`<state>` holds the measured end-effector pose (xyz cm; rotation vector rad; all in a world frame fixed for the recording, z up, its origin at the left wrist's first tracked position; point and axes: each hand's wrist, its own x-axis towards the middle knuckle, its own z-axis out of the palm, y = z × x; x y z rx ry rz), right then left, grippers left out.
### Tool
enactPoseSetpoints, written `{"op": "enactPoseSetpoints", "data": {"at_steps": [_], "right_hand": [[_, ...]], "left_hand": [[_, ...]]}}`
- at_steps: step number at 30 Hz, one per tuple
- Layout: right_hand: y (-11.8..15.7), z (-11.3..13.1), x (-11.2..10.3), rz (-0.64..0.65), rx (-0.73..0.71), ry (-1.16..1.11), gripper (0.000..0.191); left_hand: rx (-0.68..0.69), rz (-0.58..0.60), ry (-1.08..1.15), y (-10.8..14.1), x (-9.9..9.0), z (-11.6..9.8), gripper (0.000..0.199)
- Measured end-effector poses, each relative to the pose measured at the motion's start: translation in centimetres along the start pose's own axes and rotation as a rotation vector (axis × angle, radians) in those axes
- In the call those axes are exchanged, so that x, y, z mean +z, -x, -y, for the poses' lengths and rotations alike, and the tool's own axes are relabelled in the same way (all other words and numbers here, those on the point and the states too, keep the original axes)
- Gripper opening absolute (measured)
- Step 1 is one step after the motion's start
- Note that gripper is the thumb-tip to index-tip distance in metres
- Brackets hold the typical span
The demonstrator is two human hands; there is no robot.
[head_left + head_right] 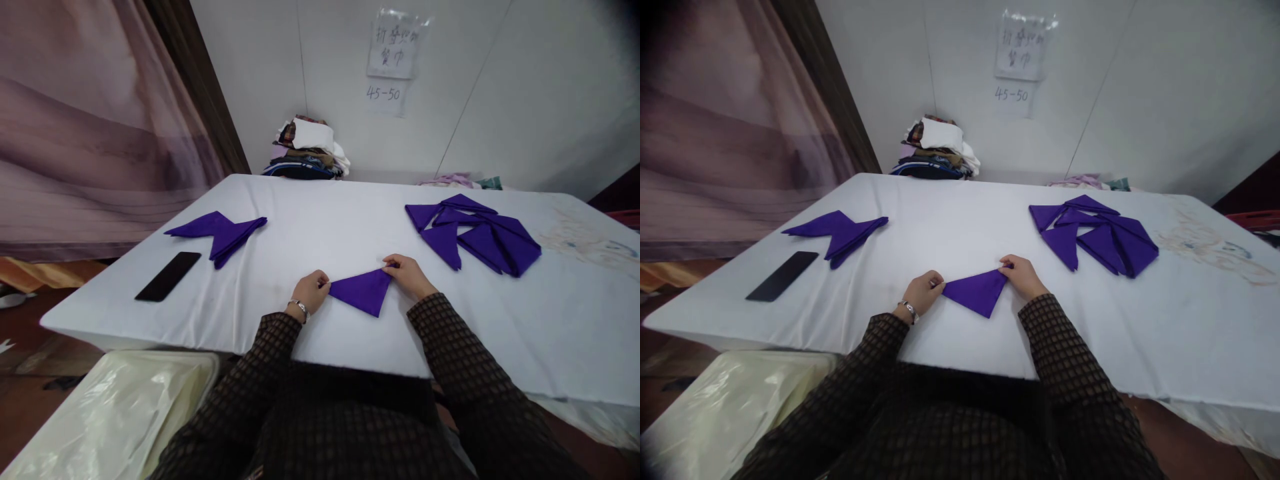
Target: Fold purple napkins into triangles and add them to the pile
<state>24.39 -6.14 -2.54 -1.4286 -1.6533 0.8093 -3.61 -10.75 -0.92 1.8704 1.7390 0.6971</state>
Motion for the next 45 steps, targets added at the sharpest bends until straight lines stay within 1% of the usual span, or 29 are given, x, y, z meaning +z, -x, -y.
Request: {"op": "enactPoseSetpoints", "data": {"at_steps": [5, 12, 15, 17, 19, 21, 25, 28, 31, 38, 41, 43, 45], "right_hand": [[0.0, -0.3, 0.2, -0.017, -0.007, -0.014, 0.024], [-0.3, -1.1, 0.3, -0.009, -0.043, 0.025, 0.025], [-0.3, -1.3, 0.3, -0.009, -0.049, 0.031, 0.025], [-0.3, -1.3, 0.3, -0.010, -0.059, 0.044, 0.024], [-0.4, -1.2, 0.3, -0.013, -0.058, 0.066, 0.023], [-0.4, -1.0, 0.3, -0.008, -0.046, 0.083, 0.023], [-0.4, -0.8, 0.5, 0.000, -0.061, 0.086, 0.022], [-0.5, -0.8, 0.6, -0.001, -0.087, 0.102, 0.023], [-0.7, -0.6, 0.7, -0.001, -0.083, 0.136, 0.023], [-0.7, 0.1, 0.7, -0.026, -0.110, 0.201, 0.023], [-0.7, 0.4, 0.8, -0.024, -0.104, 0.222, 0.023], [-0.7, 0.4, 0.8, -0.017, -0.100, 0.227, 0.024], [-0.8, 0.5, 0.8, -0.014, -0.103, 0.236, 0.024]], "left_hand": [[0.038, -0.010, 0.046, 0.5, -0.1, 0.4, 0.010], [0.106, -0.048, -0.048, 0.7, 0.0, 0.9, 0.011], [0.095, -0.049, -0.068, 0.8, 0.0, 0.8, 0.012], [0.090, -0.024, -0.083, 0.9, -0.2, 0.7, 0.014], [0.122, 0.004, -0.103, 1.0, -0.4, 0.6, 0.016], [0.187, 0.015, -0.125, 1.0, -0.7, 0.7, 0.017], [0.301, 0.013, -0.162, 0.8, -0.8, 1.6, 0.019], [0.315, -0.008, -0.201, 0.5, -0.5, 2.4, 0.022], [0.304, -0.029, -0.238, 0.4, -0.1, 2.8, 0.026], [0.241, -0.046, -0.353, 0.4, 0.3, 2.7, 0.026], [0.225, -0.087, -0.415, 0.0, 0.3, 2.6, 0.022], [0.273, -0.099, -0.436, -0.3, 0.4, 1.9, 0.033], [0.382, -0.064, -0.413, -0.6, 0.8, 0.8, 0.044]]}}
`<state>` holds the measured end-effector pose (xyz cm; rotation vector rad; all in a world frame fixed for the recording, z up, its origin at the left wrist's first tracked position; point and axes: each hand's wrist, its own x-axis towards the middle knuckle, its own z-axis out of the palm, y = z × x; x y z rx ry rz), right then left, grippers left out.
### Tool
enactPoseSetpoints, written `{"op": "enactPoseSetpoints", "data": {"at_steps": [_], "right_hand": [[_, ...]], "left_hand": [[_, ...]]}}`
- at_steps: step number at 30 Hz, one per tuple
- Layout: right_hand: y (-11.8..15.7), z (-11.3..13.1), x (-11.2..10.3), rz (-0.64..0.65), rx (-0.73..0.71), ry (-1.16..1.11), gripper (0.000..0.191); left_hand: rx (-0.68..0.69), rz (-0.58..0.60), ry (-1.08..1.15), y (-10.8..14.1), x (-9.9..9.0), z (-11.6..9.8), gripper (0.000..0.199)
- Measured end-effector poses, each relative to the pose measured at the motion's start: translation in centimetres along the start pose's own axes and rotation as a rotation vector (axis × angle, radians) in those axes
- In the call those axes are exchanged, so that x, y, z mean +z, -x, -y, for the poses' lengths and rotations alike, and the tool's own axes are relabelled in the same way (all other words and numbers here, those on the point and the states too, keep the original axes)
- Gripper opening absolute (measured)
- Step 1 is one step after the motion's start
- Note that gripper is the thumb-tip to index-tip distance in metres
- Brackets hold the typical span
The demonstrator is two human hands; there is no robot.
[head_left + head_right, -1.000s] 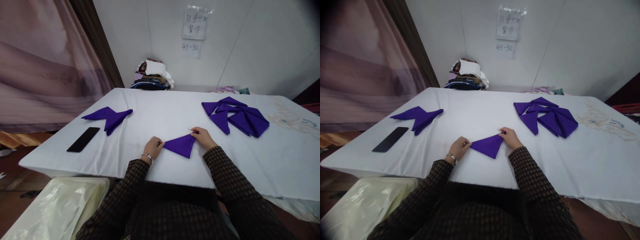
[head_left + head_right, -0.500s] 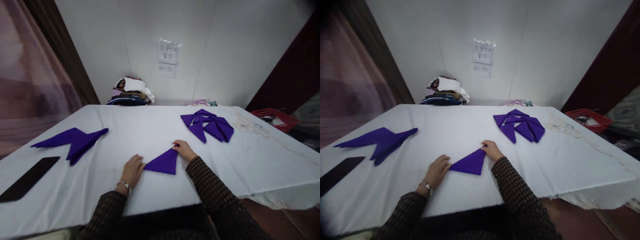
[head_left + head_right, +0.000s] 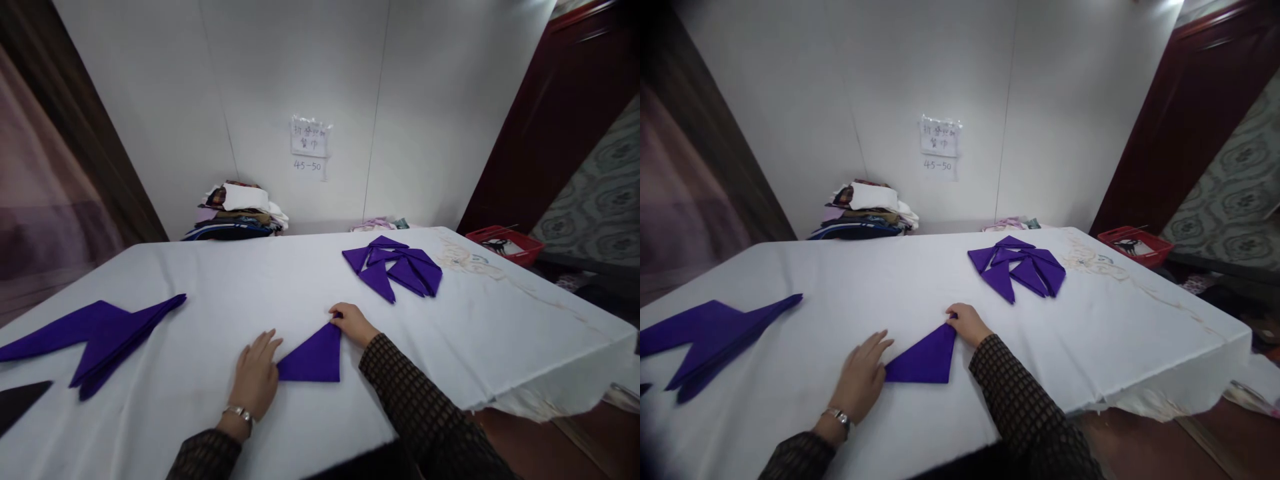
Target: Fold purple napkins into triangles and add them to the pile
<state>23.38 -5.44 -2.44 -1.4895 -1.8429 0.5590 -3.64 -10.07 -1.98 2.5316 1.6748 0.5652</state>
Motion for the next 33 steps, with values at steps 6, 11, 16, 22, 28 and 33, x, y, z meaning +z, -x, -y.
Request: {"op": "enactPoseSetpoints", "data": {"at_steps": [6, 11, 16, 22, 28, 33], "right_hand": [[0.0, -0.2, 0.2, 0.005, -0.017, -0.004, 0.025], [0.1, -0.2, 0.1, -0.015, -0.023, 0.065, 0.021], [0.1, 0.0, -0.4, -0.082, 0.012, 0.189, 0.014], [0.4, 0.6, -0.3, -0.112, 0.083, 0.259, 0.016], [0.2, 1.4, -0.6, -0.154, 0.112, 0.278, 0.022], [1.2, 4.9, -0.2, -0.141, -0.108, 0.249, 0.031]], "left_hand": [[0.244, 0.183, 0.052, -0.9, 1.3, -3.4, 0.058], [0.242, 0.285, -0.036, -0.2, 2.2, -3.8, 0.068], [0.242, 0.282, -0.055, -0.1, 1.9, -3.9, 0.068], [0.234, 0.294, -0.067, -0.2, 2.0, -4.0, 0.069], [0.222, 0.289, -0.066, -0.2, 1.6, -4.4, 0.068], [0.212, 0.307, -0.073, -0.2, 1.4, -4.6, 0.069]]}}
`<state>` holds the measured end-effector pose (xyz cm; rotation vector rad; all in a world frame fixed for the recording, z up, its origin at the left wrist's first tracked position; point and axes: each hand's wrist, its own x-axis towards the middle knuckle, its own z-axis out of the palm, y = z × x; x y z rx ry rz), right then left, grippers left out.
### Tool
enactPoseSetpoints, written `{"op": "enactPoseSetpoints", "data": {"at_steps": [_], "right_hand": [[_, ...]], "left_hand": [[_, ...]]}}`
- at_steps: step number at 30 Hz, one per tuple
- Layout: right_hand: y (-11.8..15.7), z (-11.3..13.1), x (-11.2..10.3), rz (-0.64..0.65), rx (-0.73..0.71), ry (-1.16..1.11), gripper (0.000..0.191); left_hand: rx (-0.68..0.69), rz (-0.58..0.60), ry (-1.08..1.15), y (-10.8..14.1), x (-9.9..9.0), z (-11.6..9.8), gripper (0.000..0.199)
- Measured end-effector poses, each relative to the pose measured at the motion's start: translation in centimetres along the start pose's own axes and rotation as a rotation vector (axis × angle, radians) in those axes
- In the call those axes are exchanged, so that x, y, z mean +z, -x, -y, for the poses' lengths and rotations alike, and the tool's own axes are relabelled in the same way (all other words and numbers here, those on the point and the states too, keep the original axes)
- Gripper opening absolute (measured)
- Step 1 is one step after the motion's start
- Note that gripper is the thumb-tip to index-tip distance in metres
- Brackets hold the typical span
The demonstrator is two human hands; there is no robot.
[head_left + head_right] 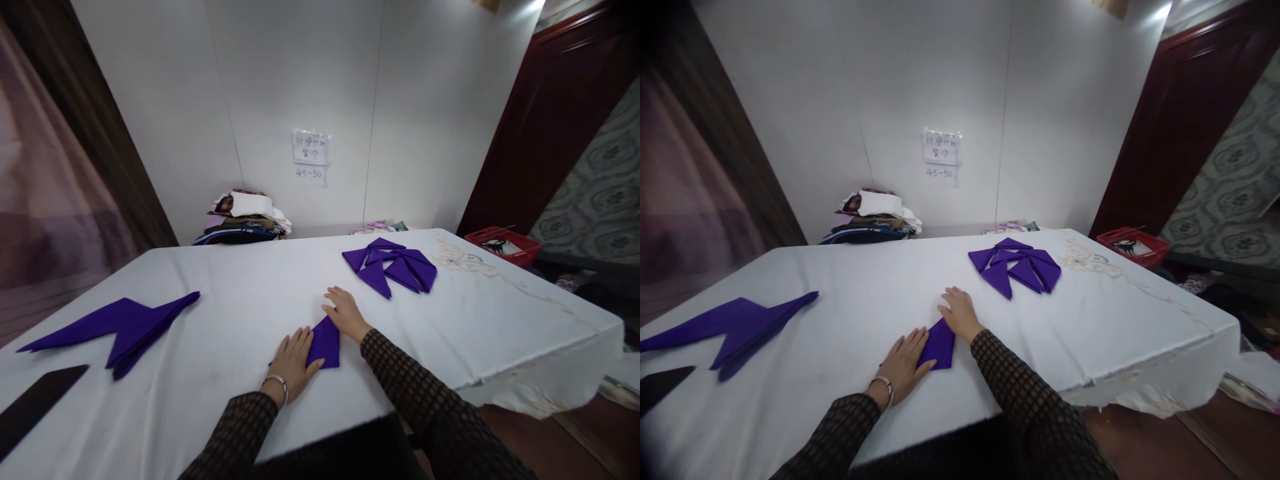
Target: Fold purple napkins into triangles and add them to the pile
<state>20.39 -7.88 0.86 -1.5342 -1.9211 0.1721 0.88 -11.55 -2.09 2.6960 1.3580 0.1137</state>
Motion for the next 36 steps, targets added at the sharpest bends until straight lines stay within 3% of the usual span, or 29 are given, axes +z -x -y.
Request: {"op": "enactPoseSetpoints", "data": {"at_steps": [3, 5, 8, 16, 23, 29, 33, 36], "right_hand": [[1.5, 2.5, 0.5, 0.144, -0.222, -0.043, 0.038], [2.3, 3.1, 1.1, 0.275, -0.290, -0.038, 0.044], [2.8, 2.3, 1.7, 0.390, -0.283, 0.010, 0.047], [0.7, -1.5, 0.8, 0.470, -0.148, 0.135, 0.055], [-0.6, -3.5, 0.8, 0.444, -0.036, 0.184, 0.058], [-0.6, -4.1, 0.3, 0.275, 0.160, 0.155, 0.056], [0.4, -3.2, -0.3, 0.192, 0.020, 0.092, 0.048], [0.9, -2.0, -0.1, 0.209, -0.131, 0.109, 0.043]], "left_hand": [[-0.002, 0.011, 0.004, 0.0, 0.0, 0.0, 0.069], [0.003, 0.002, 0.015, -0.1, 0.0, 0.0, 0.068], [0.007, -0.010, 0.028, -0.2, 0.1, 0.1, 0.068], [0.015, -0.015, -0.018, -0.4, 0.6, 0.4, 0.068], [0.017, -0.014, -0.021, -0.5, 0.7, 0.5, 0.070], [0.002, -0.007, -0.022, -0.6, 0.7, 0.4, 0.069], [0.001, 0.007, -0.022, -0.5, 0.6, 0.4, 0.069], [-0.005, 0.012, -0.021, -0.5, 0.5, 0.3, 0.069]]}}
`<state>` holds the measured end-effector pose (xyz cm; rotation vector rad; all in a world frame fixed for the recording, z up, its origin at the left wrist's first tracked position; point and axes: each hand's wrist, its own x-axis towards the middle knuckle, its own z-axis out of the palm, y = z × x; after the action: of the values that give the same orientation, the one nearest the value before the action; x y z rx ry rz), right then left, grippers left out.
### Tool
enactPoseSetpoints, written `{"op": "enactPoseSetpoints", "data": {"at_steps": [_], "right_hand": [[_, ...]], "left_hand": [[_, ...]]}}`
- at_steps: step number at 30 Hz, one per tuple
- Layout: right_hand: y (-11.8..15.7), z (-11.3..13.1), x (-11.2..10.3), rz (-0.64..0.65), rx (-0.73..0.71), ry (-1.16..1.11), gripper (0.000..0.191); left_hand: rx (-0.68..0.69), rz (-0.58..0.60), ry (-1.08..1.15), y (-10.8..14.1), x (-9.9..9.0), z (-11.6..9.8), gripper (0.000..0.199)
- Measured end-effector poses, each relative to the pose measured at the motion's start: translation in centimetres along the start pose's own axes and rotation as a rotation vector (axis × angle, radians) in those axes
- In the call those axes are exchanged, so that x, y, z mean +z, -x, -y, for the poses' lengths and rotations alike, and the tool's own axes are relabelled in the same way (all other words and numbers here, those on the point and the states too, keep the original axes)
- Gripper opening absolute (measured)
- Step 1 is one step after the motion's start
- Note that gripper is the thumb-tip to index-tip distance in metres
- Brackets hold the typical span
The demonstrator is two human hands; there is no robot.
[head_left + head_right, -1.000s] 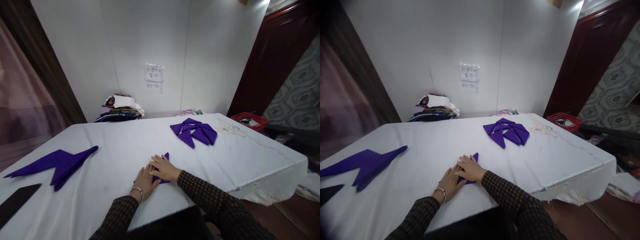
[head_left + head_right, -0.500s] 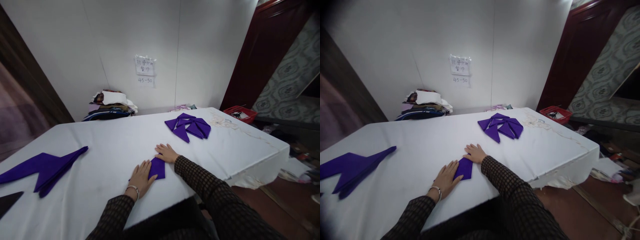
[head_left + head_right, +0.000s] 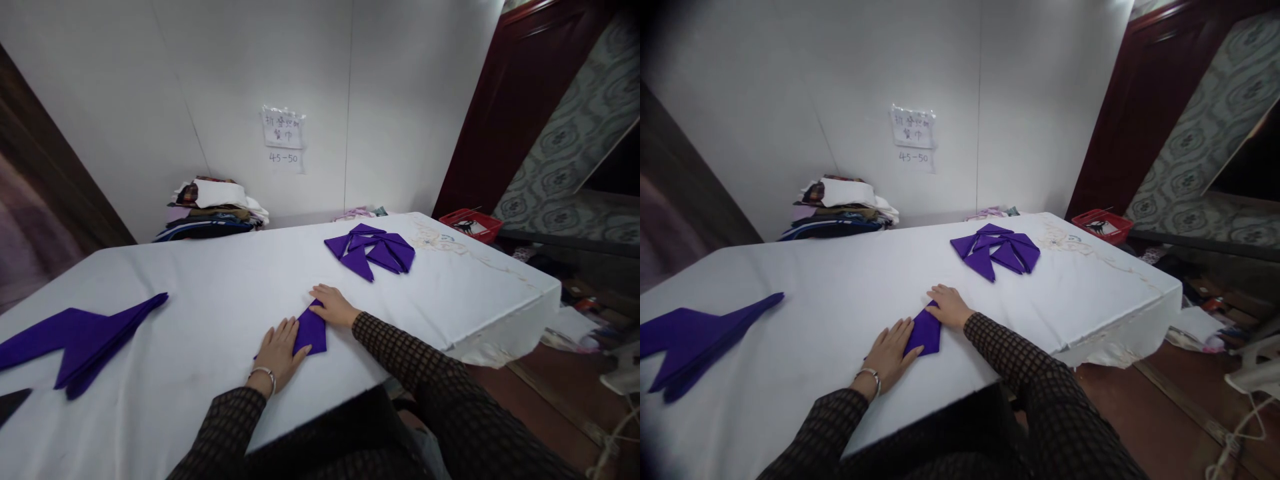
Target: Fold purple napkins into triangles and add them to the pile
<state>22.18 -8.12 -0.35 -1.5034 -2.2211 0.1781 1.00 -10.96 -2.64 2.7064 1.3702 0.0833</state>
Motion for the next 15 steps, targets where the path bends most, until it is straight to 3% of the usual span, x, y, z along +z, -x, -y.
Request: {"op": "enactPoseSetpoints", "data": {"at_steps": [5, 15], "right_hand": [[-0.8, 1.5, 0.3, 0.207, -0.213, 0.051, 0.032], [-2.8, 1.0, -1.0, 0.371, -0.265, 0.239, 0.025]], "left_hand": [[0.003, 0.004, 0.018, 0.1, -0.4, -0.2, 0.068], [0.021, -0.020, 0.047, 0.0, 0.0, 0.1, 0.068]]}}
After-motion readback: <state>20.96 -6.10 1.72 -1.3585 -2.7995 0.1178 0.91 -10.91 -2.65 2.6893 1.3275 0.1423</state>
